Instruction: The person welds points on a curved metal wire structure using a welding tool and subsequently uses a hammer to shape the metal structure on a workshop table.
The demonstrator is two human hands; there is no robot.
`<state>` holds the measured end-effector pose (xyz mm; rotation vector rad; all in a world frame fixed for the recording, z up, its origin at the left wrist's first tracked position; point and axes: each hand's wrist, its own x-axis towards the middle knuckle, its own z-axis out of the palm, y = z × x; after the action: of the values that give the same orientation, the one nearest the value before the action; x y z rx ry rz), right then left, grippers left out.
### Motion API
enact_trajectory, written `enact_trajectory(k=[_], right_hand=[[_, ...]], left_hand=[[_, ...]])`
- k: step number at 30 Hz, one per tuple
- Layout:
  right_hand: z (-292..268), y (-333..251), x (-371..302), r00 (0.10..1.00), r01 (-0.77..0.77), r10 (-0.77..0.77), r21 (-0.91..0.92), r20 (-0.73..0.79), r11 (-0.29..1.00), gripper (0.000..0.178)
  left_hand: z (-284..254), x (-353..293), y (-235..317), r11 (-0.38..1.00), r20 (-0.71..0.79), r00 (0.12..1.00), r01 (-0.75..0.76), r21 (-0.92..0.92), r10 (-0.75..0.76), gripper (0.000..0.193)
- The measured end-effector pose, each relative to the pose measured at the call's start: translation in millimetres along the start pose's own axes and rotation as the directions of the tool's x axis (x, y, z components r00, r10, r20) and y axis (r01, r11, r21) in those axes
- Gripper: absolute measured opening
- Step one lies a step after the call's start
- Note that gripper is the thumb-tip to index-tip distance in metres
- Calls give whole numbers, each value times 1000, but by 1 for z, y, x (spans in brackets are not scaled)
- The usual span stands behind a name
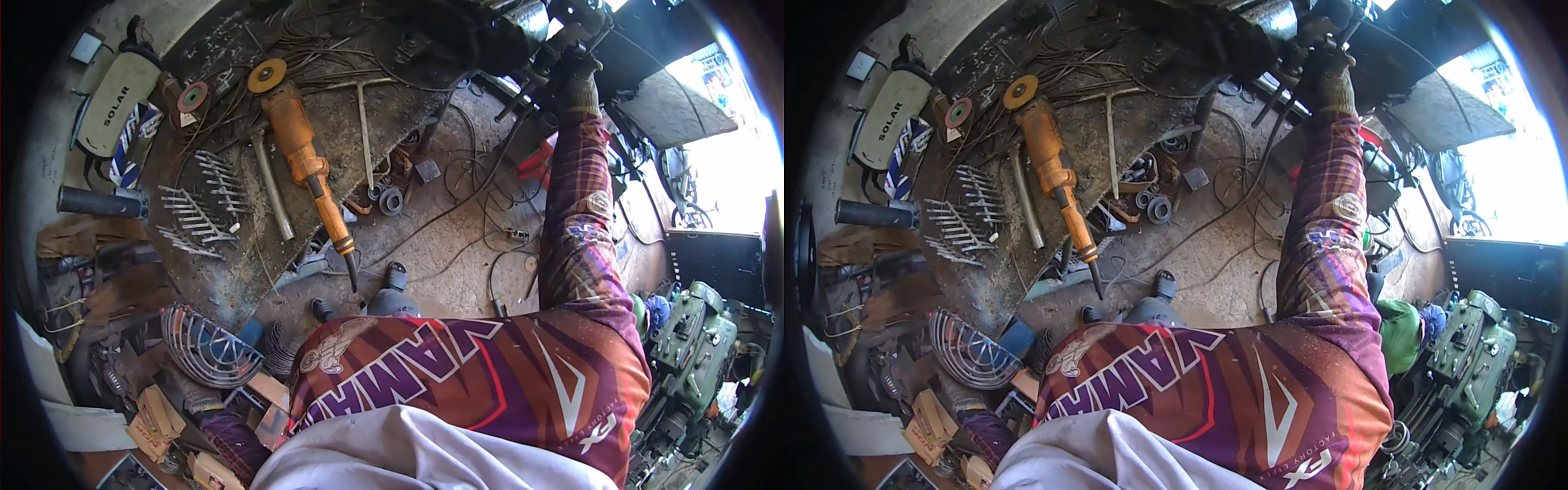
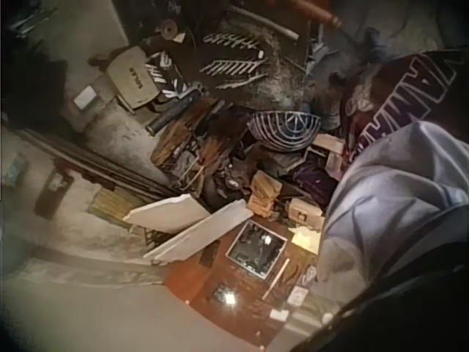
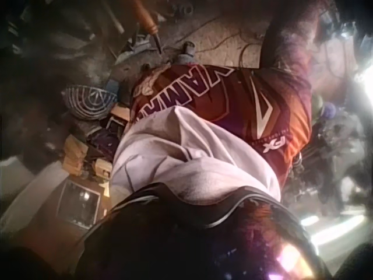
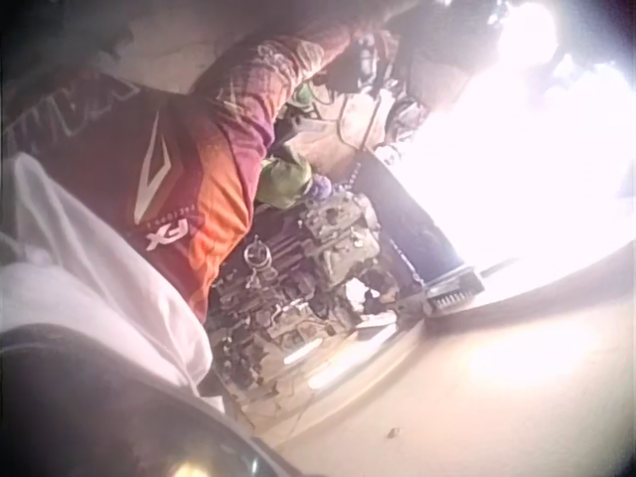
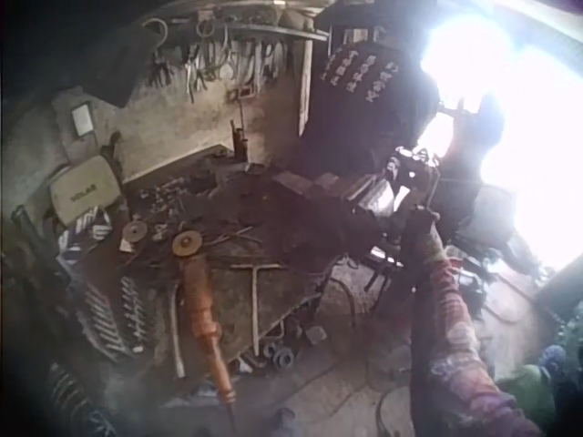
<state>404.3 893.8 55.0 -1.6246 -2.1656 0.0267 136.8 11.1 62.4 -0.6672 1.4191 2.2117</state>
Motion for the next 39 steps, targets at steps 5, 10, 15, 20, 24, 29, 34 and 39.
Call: enact_trajectory(k=[5, 10, 15, 20, 24, 29, 34, 39], right_hand=[[2, -1, 22, 1000, 22, -22, 23, -4, 999, 42], [9, -5, 20, 999, 11, -12, 31, 45, 999, 42], [28, -12, 7, 994, 6, -8, 19, 110, 1000, 41], [35, 2, -9, 987, -69, 66, 19, 147, 997, 41], [35, -4, -58, 955, -286, 274, 103, 117, 953, 42], [-18, -148, -248, 922, 186, 280, 939, -268, 288, 47], [-26, -249, -273, 819, 260, -513, 632, 255, 730, 60], [21, -265, -249, 720, 300, -383, 238, 579, 924, 61]], left_hand=[[31, -9, -11, 991, -23, 995, 90, -95, -93, 72], [56, -22, -14, 994, -73, 993, 91, -60, -95, 71], [31, -21, -20, 999, -44, 999, -31, -13, 30, 65], [42, -28, -31, 991, 35, 999, -35, -133, 39, 67], [18, -27, -31, 997, 61, 997, -41, -66, 45, 77], [47, -26, -42, 994, 74, 994, -80, -77, 86, 75], [-19, 5, -28, 984, 731, 674, 32, -175, 108, 64], [5, 11, -30, 910, -27, 919, -384, 156, 392, 57]])
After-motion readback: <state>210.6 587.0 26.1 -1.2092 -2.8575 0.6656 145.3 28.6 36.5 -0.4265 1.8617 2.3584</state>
